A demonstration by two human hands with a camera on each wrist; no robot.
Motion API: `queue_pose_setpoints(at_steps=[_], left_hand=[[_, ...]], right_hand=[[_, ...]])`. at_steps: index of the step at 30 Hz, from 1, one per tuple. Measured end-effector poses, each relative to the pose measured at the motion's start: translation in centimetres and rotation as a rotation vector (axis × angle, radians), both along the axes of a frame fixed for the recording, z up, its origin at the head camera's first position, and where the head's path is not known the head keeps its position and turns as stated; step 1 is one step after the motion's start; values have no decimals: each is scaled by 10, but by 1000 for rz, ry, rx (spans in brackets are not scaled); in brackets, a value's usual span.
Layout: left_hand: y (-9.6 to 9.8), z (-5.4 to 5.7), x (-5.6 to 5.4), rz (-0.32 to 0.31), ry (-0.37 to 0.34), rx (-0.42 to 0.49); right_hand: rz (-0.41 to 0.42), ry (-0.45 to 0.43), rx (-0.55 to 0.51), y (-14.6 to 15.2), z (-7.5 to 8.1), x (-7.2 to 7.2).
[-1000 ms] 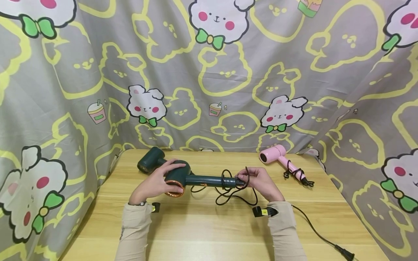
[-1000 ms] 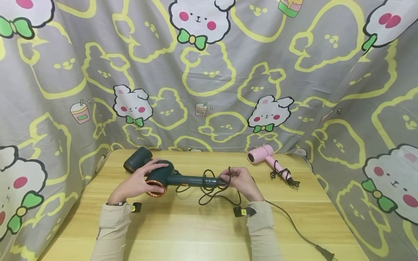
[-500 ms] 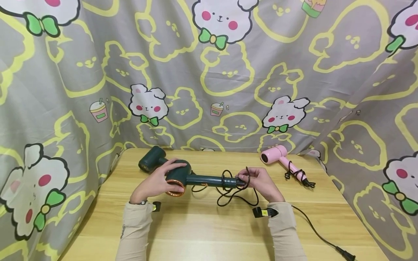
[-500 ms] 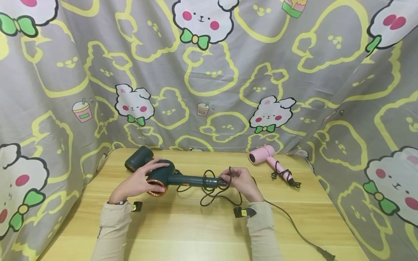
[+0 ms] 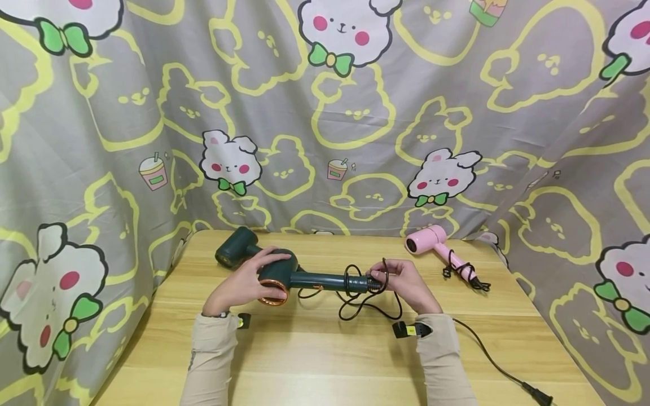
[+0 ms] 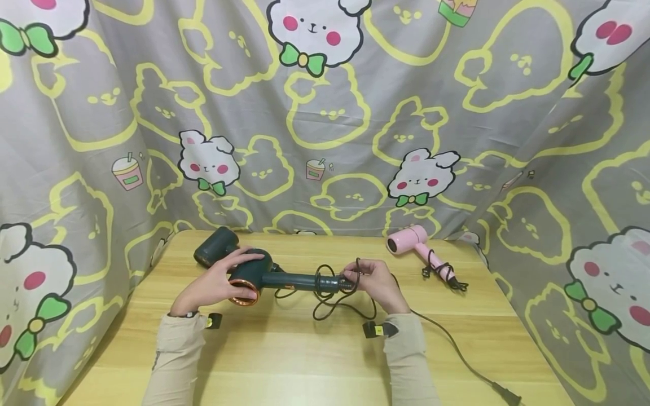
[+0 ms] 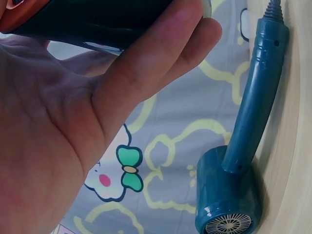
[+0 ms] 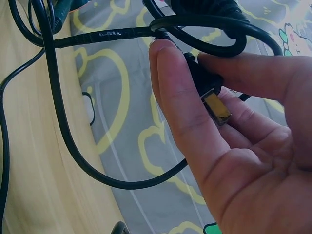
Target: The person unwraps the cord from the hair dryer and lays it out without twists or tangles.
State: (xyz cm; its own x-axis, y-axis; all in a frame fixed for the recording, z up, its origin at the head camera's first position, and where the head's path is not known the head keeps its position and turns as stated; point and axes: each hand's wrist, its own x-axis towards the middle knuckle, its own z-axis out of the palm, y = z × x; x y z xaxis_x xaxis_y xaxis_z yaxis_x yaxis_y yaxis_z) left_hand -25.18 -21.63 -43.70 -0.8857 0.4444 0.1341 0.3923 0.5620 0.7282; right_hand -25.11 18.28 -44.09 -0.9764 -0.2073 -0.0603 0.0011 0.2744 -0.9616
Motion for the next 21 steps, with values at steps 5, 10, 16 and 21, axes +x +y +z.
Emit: queue_pose_setpoints(at_steps=[5, 10, 16, 21], left_hand=[[0, 1, -1, -5, -2, -3], [0, 0, -1, -7, 2, -6], [0, -1, -1, -1, -2, -10], [1, 0, -2, -6, -5, -6]], right_hand=[[11, 6, -2, 1, -1, -1], [30, 19, 8, 1, -2, -2], [30, 13, -2, 0, -3, -1], [30, 11, -20, 0, -2, 0]])
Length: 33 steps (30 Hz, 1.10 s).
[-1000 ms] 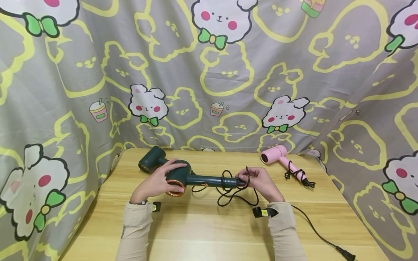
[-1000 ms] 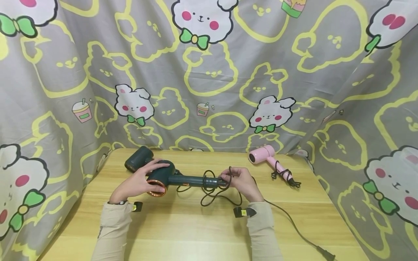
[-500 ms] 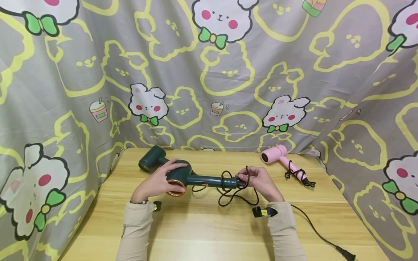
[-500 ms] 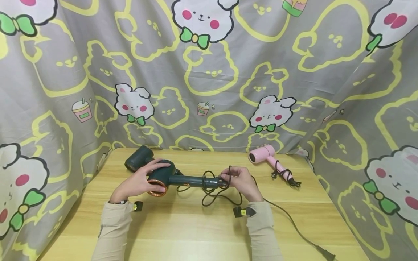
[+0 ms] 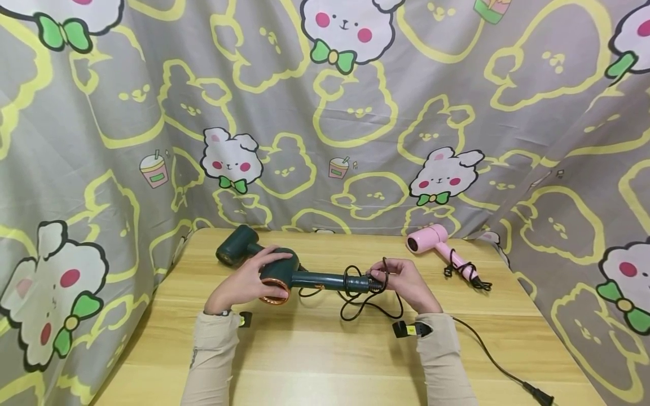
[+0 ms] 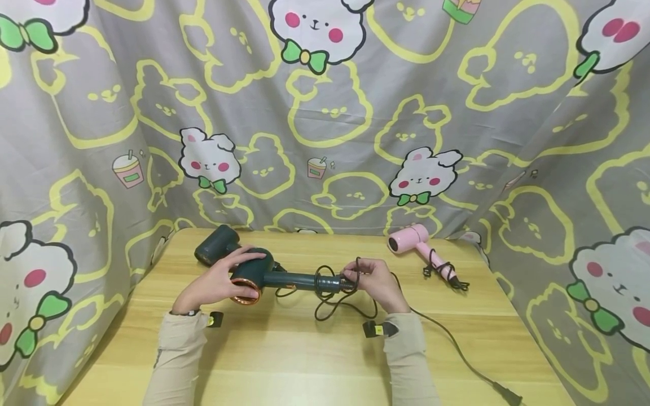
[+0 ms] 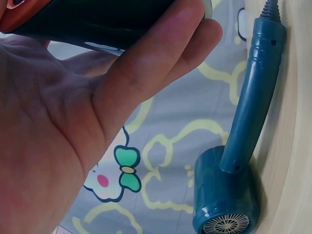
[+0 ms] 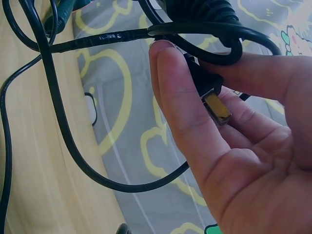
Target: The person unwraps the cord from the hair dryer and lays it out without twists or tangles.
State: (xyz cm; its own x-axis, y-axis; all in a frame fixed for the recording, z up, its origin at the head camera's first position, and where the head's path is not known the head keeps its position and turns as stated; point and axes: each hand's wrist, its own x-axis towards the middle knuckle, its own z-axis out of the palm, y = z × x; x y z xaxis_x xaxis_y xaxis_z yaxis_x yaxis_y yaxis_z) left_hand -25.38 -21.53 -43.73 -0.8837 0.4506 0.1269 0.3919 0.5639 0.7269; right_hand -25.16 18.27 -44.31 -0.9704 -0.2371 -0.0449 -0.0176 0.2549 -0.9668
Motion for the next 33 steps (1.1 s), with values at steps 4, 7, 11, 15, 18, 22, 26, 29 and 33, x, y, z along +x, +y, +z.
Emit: queue_pose_setpoints(at_steps=[4, 7, 11, 15, 18, 22, 26, 29, 33], left_hand=[[0, 1, 0, -2, -5, 8], [0, 1, 0, -3, -8, 8], [-1, 0, 1, -1, -14, 3], [-1, 0, 1, -3, -14, -3], [0, 2, 1, -3, -13, -6], [0, 4, 0, -8, 0, -15], [-1, 3, 0, -14, 6, -23], [-1, 3, 0, -12, 3, -15], [0, 2, 0, -10, 13, -13]], right_hand=[[-1, 3, 11, -1, 0, 0], [-7, 5, 17, -1, 0, 0], [-8, 18, 18, -1, 1, 1], [-16, 63, 28, -1, 3, 1], [-35, 118, 51, -2, 5, 1], [-39, 179, 7, -3, 8, 2], [-22, 211, -122, -4, 11, 4], [-40, 248, -150, -6, 15, 6], [-89, 283, -119, -9, 22, 12]])
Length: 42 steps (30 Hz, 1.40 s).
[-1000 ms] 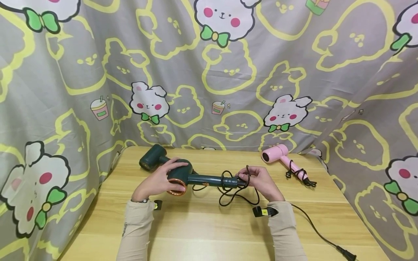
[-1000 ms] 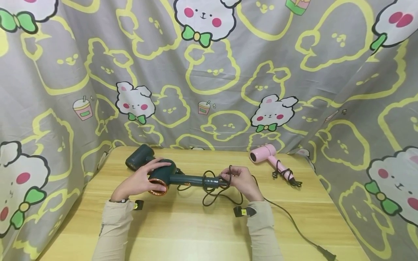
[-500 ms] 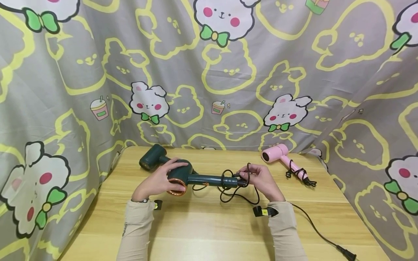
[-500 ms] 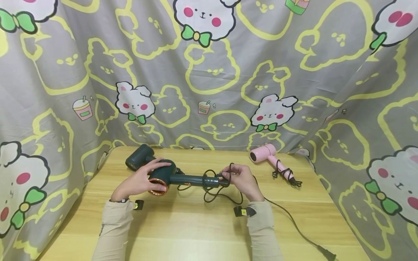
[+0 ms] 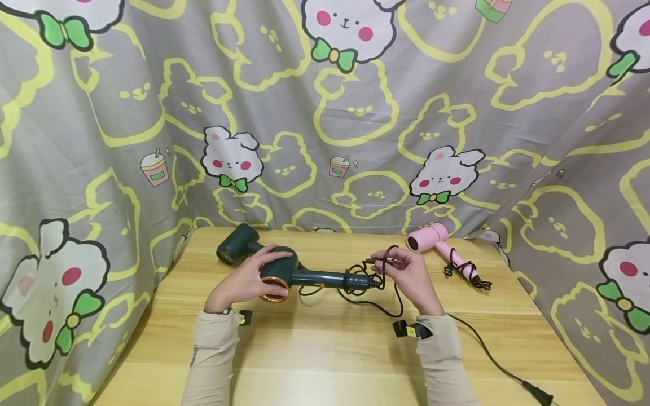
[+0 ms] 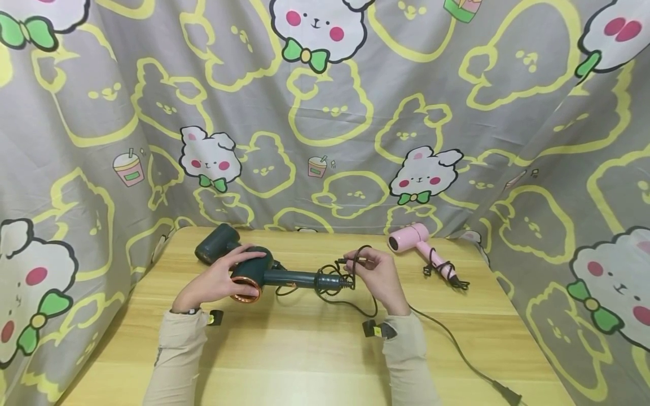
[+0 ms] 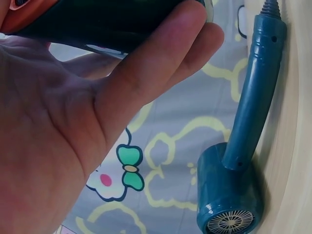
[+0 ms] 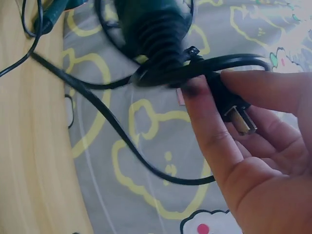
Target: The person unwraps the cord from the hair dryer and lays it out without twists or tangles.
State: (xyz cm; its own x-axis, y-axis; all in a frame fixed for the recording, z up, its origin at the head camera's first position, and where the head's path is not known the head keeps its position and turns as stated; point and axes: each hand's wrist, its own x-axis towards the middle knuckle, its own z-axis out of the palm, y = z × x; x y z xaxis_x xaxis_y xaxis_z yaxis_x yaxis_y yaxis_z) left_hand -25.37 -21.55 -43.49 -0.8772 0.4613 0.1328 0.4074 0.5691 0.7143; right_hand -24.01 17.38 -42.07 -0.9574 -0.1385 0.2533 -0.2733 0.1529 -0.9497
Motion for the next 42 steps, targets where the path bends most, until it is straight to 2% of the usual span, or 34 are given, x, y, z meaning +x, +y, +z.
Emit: queue_pose_setpoints(at_steps=[4, 11, 18, 22, 25, 31, 34, 39, 42], left_hand=[[0, 0, 1, 17, -2, 0], [-1, 1, 2, 24, 0, 19], [-2, 1, 2, 28, 15, 27], [-3, 1, 3, 37, 19, 40], [-3, 2, 4, 40, 16, 49], [-4, 2, 4, 45, 16, 43], [-2, 3, 3, 36, 20, 34], [1, 5, 4, 13, 23, 16], [1, 5, 4, 12, 18, 12]], right_hand=[[-22, 29, 13, -3, 9, 6], [5, 99, 16, -7, 22, 18], [112, 182, -5, -11, 36, 34], [178, 201, -28, -17, 43, 43], [199, 197, -34, -21, 47, 48], [227, 248, -50, -27, 50, 53], [210, 280, -59, -29, 49, 53], [122, 380, -61, -28, 49, 52], [108, 405, -55, -26, 50, 54]])
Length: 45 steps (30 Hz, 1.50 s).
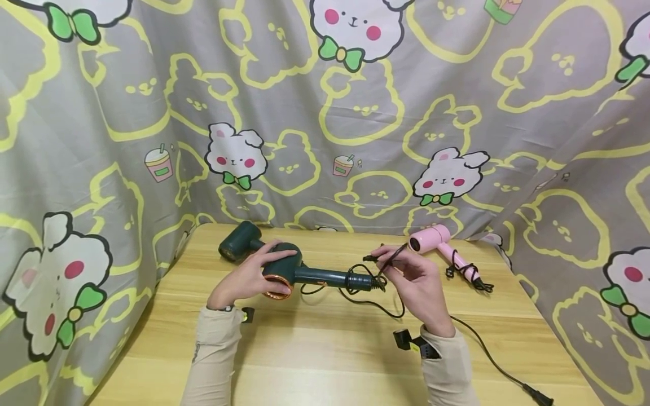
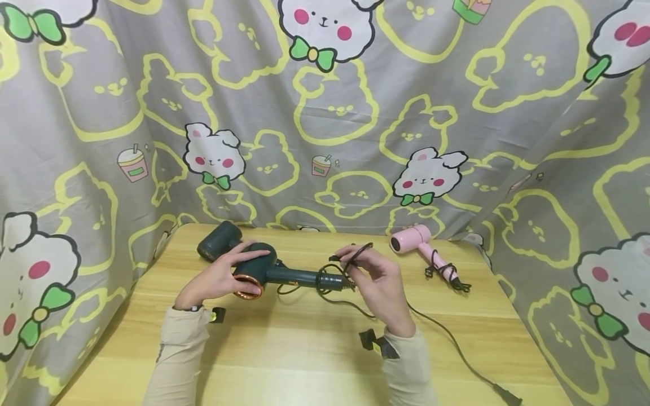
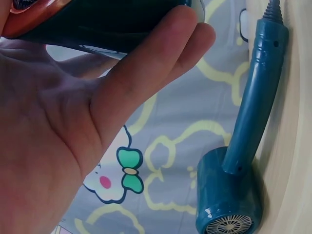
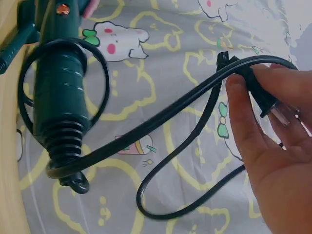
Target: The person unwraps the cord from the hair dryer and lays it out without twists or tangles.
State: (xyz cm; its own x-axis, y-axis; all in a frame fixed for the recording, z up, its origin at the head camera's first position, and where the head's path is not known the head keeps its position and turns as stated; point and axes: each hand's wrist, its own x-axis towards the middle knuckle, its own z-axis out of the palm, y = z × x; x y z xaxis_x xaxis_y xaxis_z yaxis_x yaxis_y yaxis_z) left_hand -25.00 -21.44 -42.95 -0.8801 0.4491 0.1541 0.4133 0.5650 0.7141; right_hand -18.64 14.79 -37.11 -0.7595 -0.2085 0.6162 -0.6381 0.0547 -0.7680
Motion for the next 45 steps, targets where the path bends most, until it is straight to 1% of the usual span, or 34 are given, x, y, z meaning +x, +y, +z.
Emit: queue_pose_setpoints(at_steps=[3, 5, 8, 11, 14, 17, 19, 22, 24, 27, 31, 34, 37, 45], left_hand=[[0, 0, 0, 15, -7, 7], [-1, 0, -1, 26, 2, 12], [-3, -1, -2, 40, 21, 16], [-5, -2, -3, 56, 35, 22], [-7, -3, -4, 67, 44, 24], [-7, -4, -5, 78, 64, 10], [-7, -4, -5, 95, 76, -1], [-8, -4, -5, 124, 75, 1], [-9, -4, -5, 138, 74, 20], [-10, -3, -5, 147, 82, 63], [-13, -1, -4, 145, 102, 109], [-15, 1, -2, 144, 100, 123], [-17, 2, -2, 142, 88, 127], [-15, 4, 2, 111, 61, 174]], right_hand=[[27, -9, 64, 1, 2, 5], [45, 2, 148, 0, 4, 9], [40, 74, 301, -4, 7, 15], [4, 136, 426, -8, 11, 21], [-19, 167, 504, -10, 14, 27], [1, 176, 539, -12, 15, 32], [40, 153, 557, -14, 14, 35], [113, 98, 594, -17, 14, 37], [149, 60, 631, -18, 15, 38], [189, 30, 677, -18, 16, 38], [243, -56, 702, -14, 15, 35], [296, -139, 701, -11, 12, 28], [337, -193, 709, -9, 6, 20], [360, -279, 771, -4, -16, -8]])
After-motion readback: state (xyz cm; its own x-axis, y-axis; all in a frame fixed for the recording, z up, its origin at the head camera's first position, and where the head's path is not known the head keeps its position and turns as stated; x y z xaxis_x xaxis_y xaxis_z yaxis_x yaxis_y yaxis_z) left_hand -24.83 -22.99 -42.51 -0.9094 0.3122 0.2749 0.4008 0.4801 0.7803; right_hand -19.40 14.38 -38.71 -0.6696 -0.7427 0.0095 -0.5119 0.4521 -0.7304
